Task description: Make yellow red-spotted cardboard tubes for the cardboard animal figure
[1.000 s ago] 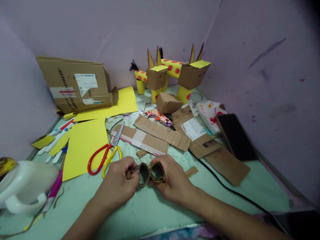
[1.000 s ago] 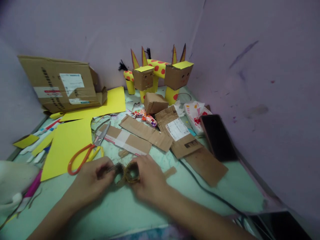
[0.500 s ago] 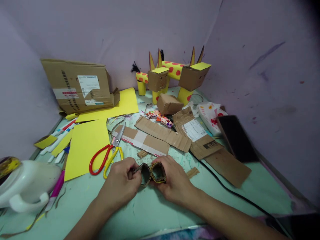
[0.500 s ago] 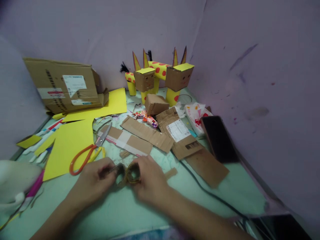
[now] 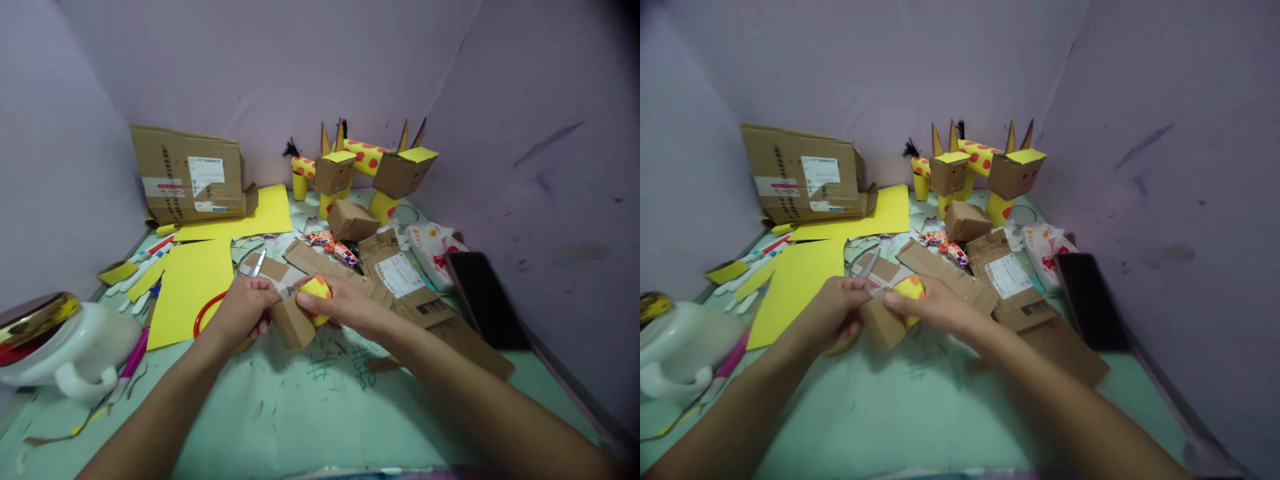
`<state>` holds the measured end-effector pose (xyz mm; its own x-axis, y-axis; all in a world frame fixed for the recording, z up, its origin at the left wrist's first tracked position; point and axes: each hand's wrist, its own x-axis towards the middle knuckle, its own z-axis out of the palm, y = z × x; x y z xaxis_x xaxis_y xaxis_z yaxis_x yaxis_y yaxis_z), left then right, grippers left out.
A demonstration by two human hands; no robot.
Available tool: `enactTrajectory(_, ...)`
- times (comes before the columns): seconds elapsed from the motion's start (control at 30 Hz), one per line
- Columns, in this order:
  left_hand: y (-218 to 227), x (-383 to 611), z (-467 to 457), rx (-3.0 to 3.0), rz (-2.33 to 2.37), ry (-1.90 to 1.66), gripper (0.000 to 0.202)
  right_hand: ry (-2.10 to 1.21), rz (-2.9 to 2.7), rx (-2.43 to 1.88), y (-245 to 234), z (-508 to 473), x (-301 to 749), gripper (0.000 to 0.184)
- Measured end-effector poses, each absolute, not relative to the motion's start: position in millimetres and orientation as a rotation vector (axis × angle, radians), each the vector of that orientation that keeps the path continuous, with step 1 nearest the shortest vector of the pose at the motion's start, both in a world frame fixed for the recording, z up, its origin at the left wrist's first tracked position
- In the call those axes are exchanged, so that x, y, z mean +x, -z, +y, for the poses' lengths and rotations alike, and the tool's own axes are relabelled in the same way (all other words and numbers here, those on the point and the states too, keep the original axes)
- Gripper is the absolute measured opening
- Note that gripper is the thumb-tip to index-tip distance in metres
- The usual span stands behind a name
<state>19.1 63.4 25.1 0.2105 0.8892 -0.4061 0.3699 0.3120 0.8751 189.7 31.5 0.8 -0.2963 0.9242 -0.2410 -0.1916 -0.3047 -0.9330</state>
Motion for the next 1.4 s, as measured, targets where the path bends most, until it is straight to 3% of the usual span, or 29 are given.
enactTrajectory(0.23, -18, 18, 81, 1.247, 1.397, -0.619, 0.014, -1.918, -0.701, -0.912, 20, 45, 179, 0.045)
enactTrajectory(0.7, -5, 3, 90, 1.142, 1.450, -0.676, 0.017, -1.960, -0.545, -0.712, 31, 42, 186, 0.035)
enactTrajectory(0.97, 0, -10, 97, 1.139, 1.490, -0.709, 0.020, -1.993, -0.313, -0.640, 29, 51, 189, 0.051)
enactTrajectory(1.23, -1, -4, 94, 1.215, 1.514, -0.708, 0.018, -1.836, -0.372, -0.638, 31, 46, 187, 0.034)
enactTrajectory(1.4, 0, -2, 92, 1.274, 1.492, -0.733, 0.024, -1.701, -0.490, -0.640, 28, 41, 183, 0.050)
